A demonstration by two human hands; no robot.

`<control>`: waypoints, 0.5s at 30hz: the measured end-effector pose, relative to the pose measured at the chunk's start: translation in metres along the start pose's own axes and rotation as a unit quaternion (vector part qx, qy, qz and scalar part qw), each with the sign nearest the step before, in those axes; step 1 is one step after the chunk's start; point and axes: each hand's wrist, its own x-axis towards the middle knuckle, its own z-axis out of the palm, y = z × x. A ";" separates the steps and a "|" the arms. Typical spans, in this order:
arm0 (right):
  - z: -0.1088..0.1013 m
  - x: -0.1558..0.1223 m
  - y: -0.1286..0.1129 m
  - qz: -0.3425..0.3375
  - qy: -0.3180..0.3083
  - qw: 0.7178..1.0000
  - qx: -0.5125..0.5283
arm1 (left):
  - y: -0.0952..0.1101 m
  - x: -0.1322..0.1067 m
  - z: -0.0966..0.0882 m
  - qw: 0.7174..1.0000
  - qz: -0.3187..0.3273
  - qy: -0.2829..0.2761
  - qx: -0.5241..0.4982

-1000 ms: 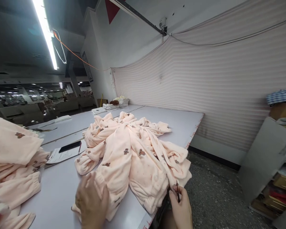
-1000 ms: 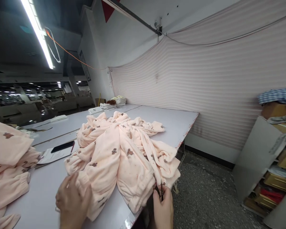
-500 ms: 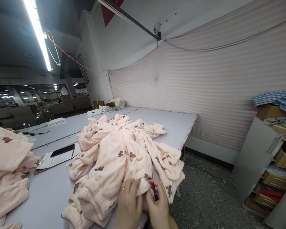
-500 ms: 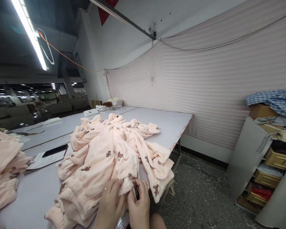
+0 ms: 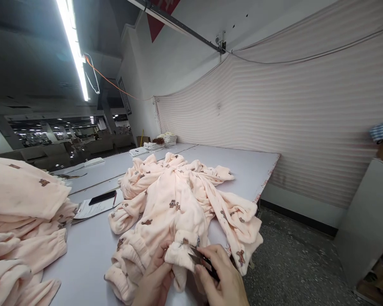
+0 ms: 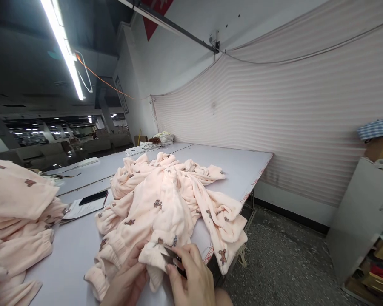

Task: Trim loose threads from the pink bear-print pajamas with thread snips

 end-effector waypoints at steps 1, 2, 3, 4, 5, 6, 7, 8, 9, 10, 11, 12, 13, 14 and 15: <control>0.001 0.003 -0.004 -0.016 -0.017 1.000 -0.017 | -0.001 0.000 -0.001 1.000 -0.001 -0.008 -0.005; 0.003 0.005 -0.006 -0.028 -0.028 0.999 -0.031 | -0.001 -0.001 -0.002 1.000 -0.001 -0.014 -0.010; 0.005 0.007 -0.007 -0.033 -0.031 0.998 -0.037 | -0.001 -0.001 -0.002 1.000 -0.001 -0.019 -0.017; 0.008 0.008 -0.007 -0.030 -0.023 0.999 -0.034 | -0.001 -0.002 -0.003 0.999 -0.004 -0.022 -0.025; 0.010 0.008 -0.005 -0.021 -0.009 0.999 -0.024 | -0.001 -0.002 -0.003 0.999 -0.007 -0.026 -0.033; 0.012 0.006 -0.003 -0.011 0.005 1.000 -0.010 | -0.001 -0.002 -0.004 0.999 -0.009 -0.029 -0.040; 0.014 0.004 -0.001 -0.005 0.010 1.000 0.001 | -0.001 -0.002 -0.004 0.998 -0.012 -0.031 -0.047; 0.014 0.002 0.001 -0.006 0.009 1.000 0.006 | -0.001 -0.002 -0.004 0.998 -0.014 -0.032 -0.052; 0.014 0.001 0.001 -0.011 0.009 1.000 0.003 | -0.001 -0.003 -0.004 0.998 -0.015 -0.032 -0.055; 0.013 0.000 0.001 -0.019 0.010 1.000 -0.008 | -0.001 -0.003 -0.004 0.998 -0.015 -0.032 -0.055; 0.011 0.001 0.000 -0.031 0.005 0.999 -0.024 | 0.000 -0.003 -0.004 0.998 -0.017 -0.032 -0.054; 0.009 0.002 -0.001 -0.044 -0.006 0.998 -0.043 | 0.000 -0.003 -0.003 0.998 -0.019 -0.035 -0.053; 0.007 0.005 -0.004 -0.059 -0.024 0.996 -0.058 | 0.000 -0.003 -0.003 0.997 -0.020 -0.041 -0.054; 0.005 0.008 -0.006 -0.070 -0.042 0.994 -0.068 | 0.001 -0.003 -0.002 0.997 -0.021 -0.047 -0.056; 0.004 0.010 -0.007 -0.075 -0.055 0.993 -0.069 | 0.001 -0.002 -0.003 0.997 -0.021 -0.051 -0.058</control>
